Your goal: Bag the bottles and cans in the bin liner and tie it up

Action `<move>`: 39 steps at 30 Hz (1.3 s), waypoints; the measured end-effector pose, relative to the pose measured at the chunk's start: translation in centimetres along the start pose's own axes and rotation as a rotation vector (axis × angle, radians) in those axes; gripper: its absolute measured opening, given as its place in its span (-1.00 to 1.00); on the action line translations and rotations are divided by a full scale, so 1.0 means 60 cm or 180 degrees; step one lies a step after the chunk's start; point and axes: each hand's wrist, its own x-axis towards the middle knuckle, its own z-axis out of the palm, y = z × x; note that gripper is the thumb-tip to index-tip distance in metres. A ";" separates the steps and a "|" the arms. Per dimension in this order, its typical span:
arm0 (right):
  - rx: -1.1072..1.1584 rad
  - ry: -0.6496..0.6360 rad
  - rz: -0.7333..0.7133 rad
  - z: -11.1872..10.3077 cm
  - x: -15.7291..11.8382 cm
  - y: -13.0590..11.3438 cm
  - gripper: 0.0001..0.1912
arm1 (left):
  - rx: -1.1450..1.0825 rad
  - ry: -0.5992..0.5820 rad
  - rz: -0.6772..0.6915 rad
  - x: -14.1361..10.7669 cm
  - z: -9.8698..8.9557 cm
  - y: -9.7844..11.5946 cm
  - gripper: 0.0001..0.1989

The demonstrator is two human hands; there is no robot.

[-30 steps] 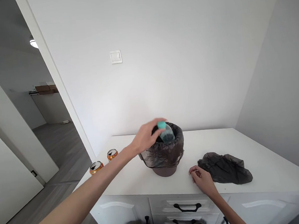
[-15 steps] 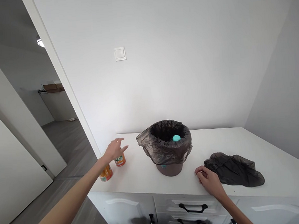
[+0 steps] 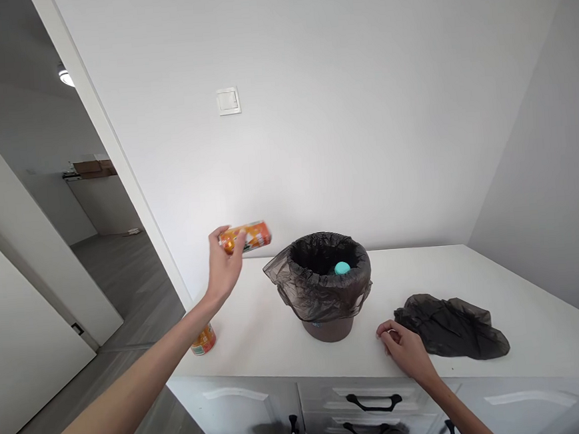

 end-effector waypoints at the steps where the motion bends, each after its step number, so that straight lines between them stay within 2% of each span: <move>1: 0.0012 0.0011 -0.0004 0.000 0.000 0.000 -0.76 | -0.0364 -0.0098 0.0011 0.005 0.015 0.034 -0.48; 4: 0.0041 0.0035 -0.0039 0.000 0.000 -0.001 -0.76 | -0.0832 -0.0566 0.0001 -0.001 0.071 0.106 -0.43; 6: 0.0062 0.0041 -0.0054 -0.001 0.001 -0.001 -0.76 | -0.0771 -0.0885 -0.0038 -0.022 0.098 0.121 -0.36; 8: 0.0090 0.0035 -0.0059 -0.001 0.002 0.000 -0.76 | -0.0524 -0.1057 -0.0038 -0.049 0.101 0.110 -0.33; 11: 0.0098 -0.0016 -0.0062 -0.001 0.004 0.003 -0.77 | 0.0018 -0.0960 0.0015 -0.080 0.056 0.054 -0.45; 13: 0.0075 -0.0045 -0.0065 -0.001 0.005 0.005 -0.77 | 0.0572 -0.0764 0.0107 -0.088 0.006 -0.005 -0.51; 15: 0.0059 -0.0034 -0.0076 -0.002 0.004 0.004 -0.76 | 0.1394 -0.0751 0.0285 -0.093 -0.043 -0.073 -0.54; 17: 0.0049 -0.0017 -0.0080 -0.003 0.002 0.003 -0.75 | 0.2219 -0.0969 0.0120 -0.100 -0.082 -0.137 -0.51; 18: 0.0045 -0.0012 -0.0081 -0.003 0.001 0.002 -0.75 | 0.2529 -0.1210 -0.0047 -0.106 -0.097 -0.165 -0.48; 21: 0.0028 0.0007 -0.0074 -0.003 -0.001 0.000 -0.73 | 0.3070 -0.1794 -0.0345 -0.129 -0.120 -0.214 -0.61; 24: -0.0017 0.0047 -0.0086 -0.002 -0.002 0.001 -0.73 | 0.3233 -0.1807 -0.0324 -0.144 -0.123 -0.222 -0.72; 32: -0.0055 0.0025 -0.0077 0.002 0.001 0.012 -0.75 | 0.3282 -0.1717 -0.0175 -0.149 -0.119 -0.215 -0.70; 39: 0.0027 0.0059 -0.0099 0.004 0.001 0.003 -0.76 | 0.3205 -0.1603 -0.0058 -0.156 -0.119 -0.216 -0.73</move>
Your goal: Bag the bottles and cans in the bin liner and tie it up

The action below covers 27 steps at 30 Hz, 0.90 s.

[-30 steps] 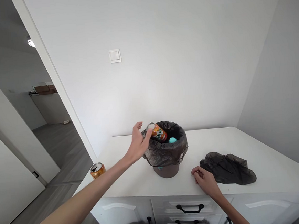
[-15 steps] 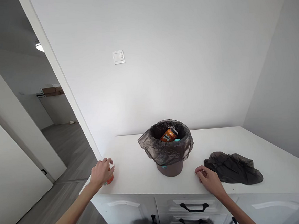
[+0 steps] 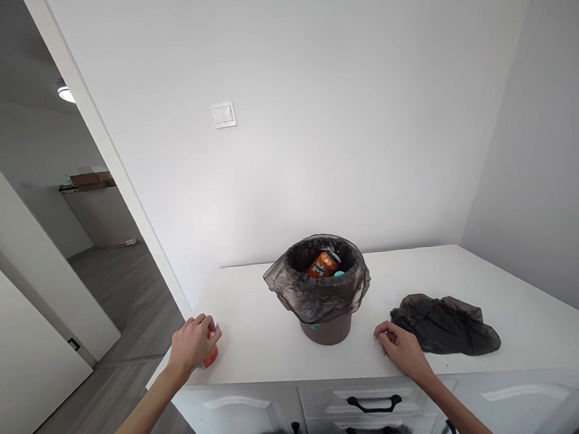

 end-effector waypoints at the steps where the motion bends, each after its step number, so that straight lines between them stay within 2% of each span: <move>1: 0.0007 0.0007 -0.0007 0.000 0.000 -0.001 -0.77 | -0.0082 0.0026 0.0020 0.002 -0.003 0.000 -0.73; 4: 0.0010 0.0030 -0.0027 0.000 0.002 -0.002 -0.77 | -0.0716 0.0252 -0.0272 0.020 -0.035 0.010 -0.74; 7: 0.0029 0.0005 -0.0018 -0.001 0.003 -0.001 -0.76 | -0.2166 0.0904 -0.0922 0.058 -0.107 0.053 -0.67; 9: 0.0052 -0.0040 0.0024 -0.002 0.004 -0.001 -0.77 | -0.3489 0.1418 -0.0968 0.090 -0.168 0.109 -0.65; 11: 0.0079 -0.0070 0.0066 -0.002 0.003 -0.001 -0.77 | -0.4371 0.1642 -0.0659 0.121 -0.225 0.181 -0.66; 13: 0.0100 -0.0055 0.0063 -0.002 0.003 -0.002 -0.78 | -0.4715 0.1775 -0.0358 0.146 -0.264 0.258 -0.65; 15: 0.0114 -0.0029 0.0028 -0.003 0.003 -0.002 -0.79 | -0.4724 0.1689 -0.0083 0.155 -0.273 0.322 -0.57; 17: 0.0145 -0.0027 0.0019 -0.004 0.004 -0.004 -0.79 | -0.4521 0.1483 0.0124 0.142 -0.241 0.353 -0.50; 18: 0.0162 -0.0038 0.0022 -0.006 0.004 -0.005 -0.78 | -0.4359 0.1397 0.0141 0.127 -0.209 0.352 -0.48; 19: 0.0177 -0.0051 0.0023 -0.007 0.004 -0.006 -0.78 | -0.4181 0.1386 -0.0065 0.108 -0.167 0.340 -0.45; 21: 0.0177 -0.0063 0.0007 -0.009 0.005 -0.008 -0.78 | -0.3696 0.1128 -0.0419 0.062 -0.067 0.286 -0.42; 23: 0.0138 -0.0051 -0.0018 -0.010 0.006 -0.010 -0.78 | -0.2851 0.0543 -0.0377 0.019 0.037 0.211 -0.37; 24: 0.0123 -0.0043 -0.0024 -0.010 0.007 -0.010 -0.78 | -0.2701 0.0382 -0.0353 0.002 0.082 0.174 -0.35; 25: 0.0110 -0.0035 -0.0028 -0.010 0.007 -0.010 -0.78 | -0.2555 0.0295 -0.0325 -0.011 0.120 0.141 -0.32; 27: 0.0090 -0.0017 -0.0025 -0.008 0.006 -0.009 -0.78 | -0.1676 0.0107 -0.0012 -0.025 0.173 0.093 -0.27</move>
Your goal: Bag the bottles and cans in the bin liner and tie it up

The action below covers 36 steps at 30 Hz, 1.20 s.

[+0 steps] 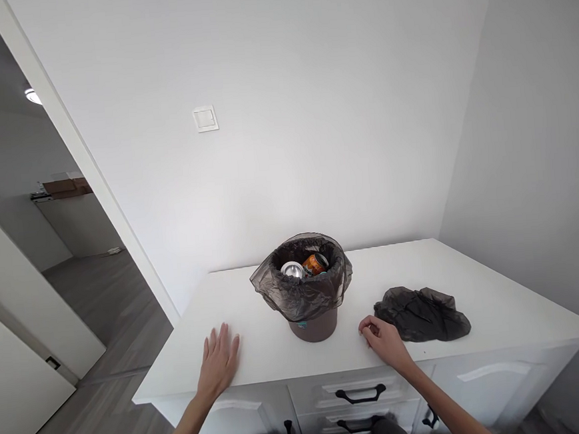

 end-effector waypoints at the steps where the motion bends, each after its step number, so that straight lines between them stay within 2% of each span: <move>1: -0.0006 0.0014 0.0003 0.001 0.000 0.001 -0.78 | 0.0248 -0.0116 0.0117 -0.002 0.007 -0.020 -0.26; 3: -0.0019 0.0043 0.0011 0.003 -0.002 0.004 -0.78 | 0.0625 -0.0260 0.0275 -0.001 0.016 -0.039 -0.27; 10: -0.0030 0.0025 0.0012 0.008 -0.004 0.011 -0.77 | 0.1039 -0.0214 0.0321 -0.001 0.028 -0.044 -0.28; 21: -0.0059 -0.0020 0.0063 0.009 -0.006 0.010 -0.79 | 0.0999 -0.0216 0.0313 -0.004 0.027 -0.042 -0.28; 24: 0.0358 -0.0136 0.0017 0.010 -0.004 0.004 -0.75 | 0.0783 -0.0298 0.0196 -0.004 0.018 -0.033 -0.28; 26: 0.0882 -0.0272 0.0055 0.007 0.005 -0.015 -0.61 | 0.0328 -0.0409 0.0069 0.003 0.005 -0.024 -0.25; 28: 0.1358 -0.0350 0.0188 -0.005 0.024 -0.051 -0.44 | -0.0232 -0.0499 -0.0006 0.022 -0.013 -0.008 -0.23; 30: 0.1675 -0.0379 0.0345 -0.024 0.050 -0.102 -0.36 | -0.0655 -0.0559 -0.0038 0.052 -0.035 0.018 -0.25; 32: 0.1816 -0.0481 0.0450 -0.048 0.079 -0.157 -0.37 | -0.0928 -0.0638 -0.0039 0.090 -0.061 0.060 -0.24; 34: 0.1869 -0.0520 0.0408 -0.070 0.103 -0.207 -0.39 | -0.1457 -0.0794 -0.0046 0.126 -0.092 0.118 -0.19; 36: 0.1726 -0.0383 0.0375 -0.088 0.118 -0.243 -0.33 | -0.2979 -0.1143 -0.0378 0.154 -0.125 0.183 -0.16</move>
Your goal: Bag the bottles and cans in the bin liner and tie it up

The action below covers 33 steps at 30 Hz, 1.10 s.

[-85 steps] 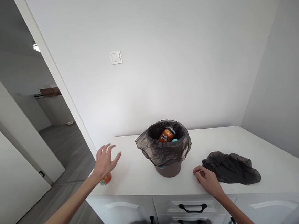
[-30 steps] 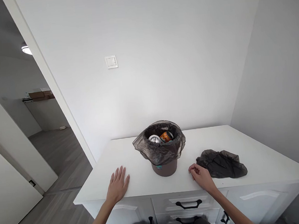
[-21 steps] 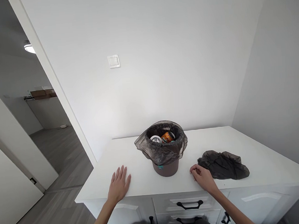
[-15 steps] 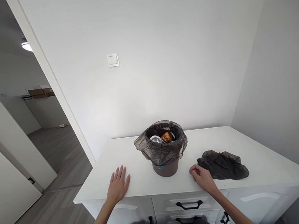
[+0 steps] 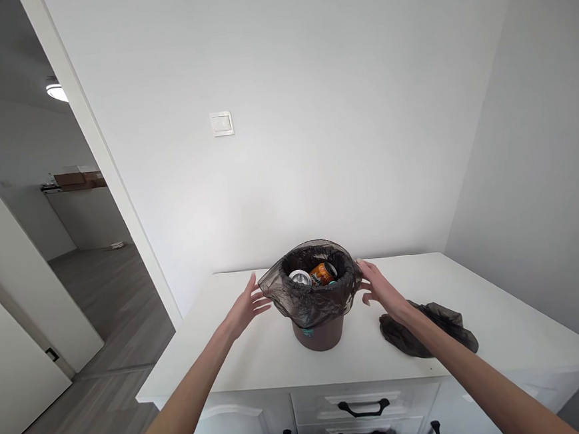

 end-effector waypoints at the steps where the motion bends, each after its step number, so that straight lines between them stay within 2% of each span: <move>1: -0.0120 0.0072 -0.0037 0.000 0.002 -0.015 -0.27 | -0.0490 -0.0160 -0.0044 0.006 0.014 0.033 -0.21; 3: -0.0355 0.0162 -0.0149 -0.002 0.003 -0.035 -0.15 | -0.0880 -0.0044 -0.0038 0.012 0.037 0.088 -0.36; 6: -0.0458 0.0217 -0.0432 -0.012 0.000 -0.059 -0.16 | -0.0944 0.0489 0.0179 0.014 0.055 0.138 -0.47; 9: -0.0324 0.0285 -0.0737 -0.023 0.000 -0.085 -0.25 | -0.0919 0.0882 0.0427 0.011 0.056 0.168 -0.37; 12: -0.0174 0.0389 -0.0972 -0.031 0.000 -0.114 -0.35 | -0.0843 0.1072 0.0750 0.002 0.052 0.201 -0.33; 16: -0.0042 0.0640 -0.0970 -0.038 0.000 -0.139 -0.41 | -0.0619 0.1386 0.1262 -0.010 0.047 0.245 -0.41; 19: 0.0125 0.0805 -0.0900 -0.045 -0.003 -0.140 -0.44 | -0.0591 0.1749 0.1456 -0.016 0.043 0.261 -0.47; 23: 0.0264 0.1152 -0.0887 -0.061 -0.016 -0.111 -0.49 | -0.0785 0.2144 0.1464 -0.030 0.032 0.254 -0.49; 27: 0.0369 0.1472 -0.0674 -0.075 -0.044 -0.056 -0.52 | -0.0743 0.2337 0.1399 -0.063 0.013 0.228 -0.53; 30: 0.0630 0.1586 -0.0363 -0.074 -0.067 0.001 -0.52 | -0.0802 0.2150 0.1384 -0.089 0.003 0.186 -0.46; 33: 0.0800 0.1314 0.0004 -0.059 -0.088 0.057 -0.60 | -0.0983 0.1699 0.1287 -0.098 0.006 0.114 -0.44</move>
